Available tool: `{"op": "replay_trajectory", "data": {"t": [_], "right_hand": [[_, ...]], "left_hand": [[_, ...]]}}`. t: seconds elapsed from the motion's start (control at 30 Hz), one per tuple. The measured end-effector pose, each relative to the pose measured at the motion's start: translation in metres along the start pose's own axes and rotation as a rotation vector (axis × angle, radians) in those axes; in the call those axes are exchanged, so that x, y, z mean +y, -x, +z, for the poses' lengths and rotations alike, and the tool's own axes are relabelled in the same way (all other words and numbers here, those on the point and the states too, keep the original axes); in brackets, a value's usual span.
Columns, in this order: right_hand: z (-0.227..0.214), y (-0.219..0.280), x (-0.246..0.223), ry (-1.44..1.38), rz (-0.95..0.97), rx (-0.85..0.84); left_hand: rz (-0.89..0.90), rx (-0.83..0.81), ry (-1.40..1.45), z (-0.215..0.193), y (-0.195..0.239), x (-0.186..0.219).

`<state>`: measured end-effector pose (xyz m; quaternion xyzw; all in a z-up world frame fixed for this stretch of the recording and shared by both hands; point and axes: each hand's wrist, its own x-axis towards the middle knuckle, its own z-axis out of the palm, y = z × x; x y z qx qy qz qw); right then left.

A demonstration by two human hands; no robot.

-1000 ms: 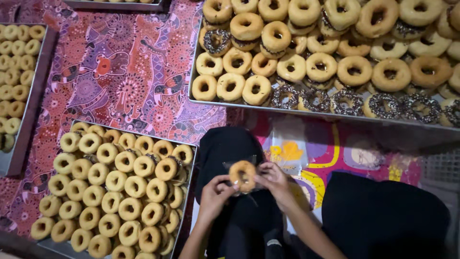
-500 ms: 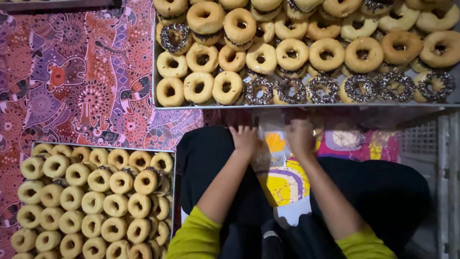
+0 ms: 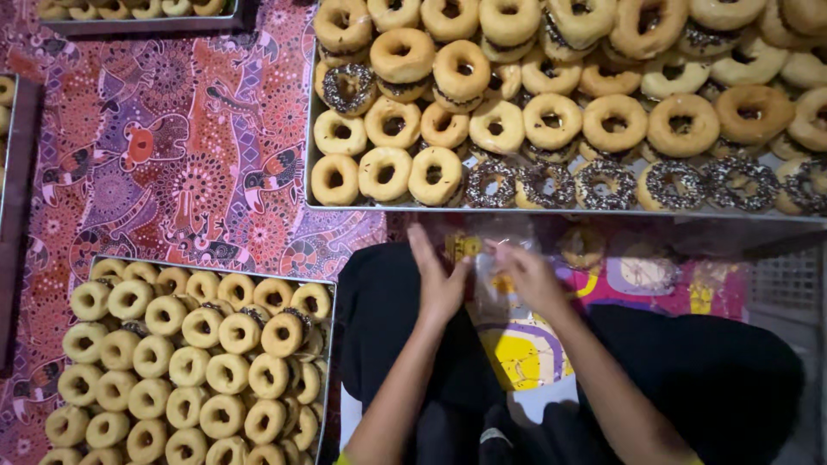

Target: The person picks donuts from metal trays and places them into clear plastic bags. They seal each bag and set it aside in a nearby basket. The process is repeated continuously with both plain and chocolate-sprinkled donuts.

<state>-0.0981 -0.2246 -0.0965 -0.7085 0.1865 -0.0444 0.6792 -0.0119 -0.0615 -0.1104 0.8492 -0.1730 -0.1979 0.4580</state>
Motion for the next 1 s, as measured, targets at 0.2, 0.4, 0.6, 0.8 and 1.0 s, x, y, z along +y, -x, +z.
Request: {"op": "replay_trajectory", "data": {"t": [0.2,0.4,0.6,0.8,1.0], "right_hand": [[0.036,0.03,-0.109,0.888,-0.753,-0.334],[0.012,-0.107,-0.159,1.315,-0.757,-0.013],[-0.017,-0.015,-0.154,0.226,-0.351,0.015],[0.004,0.107,-0.049,-1.11,0.243,-0.028],[-0.004,0.122,-0.052,-1.224,0.251,0.071]], "left_hand": [[-0.46,0.159,1.644,-0.081,0.021,-0.003],[-0.468,0.232,1.644,-0.105,0.012,0.005],[-0.485,-0.124,1.789,-0.09,0.008,0.033],[-0.444,-0.229,1.482,-0.051,0.021,0.099],[-0.213,-0.311,1.317,-0.031,0.059,0.139]]}}
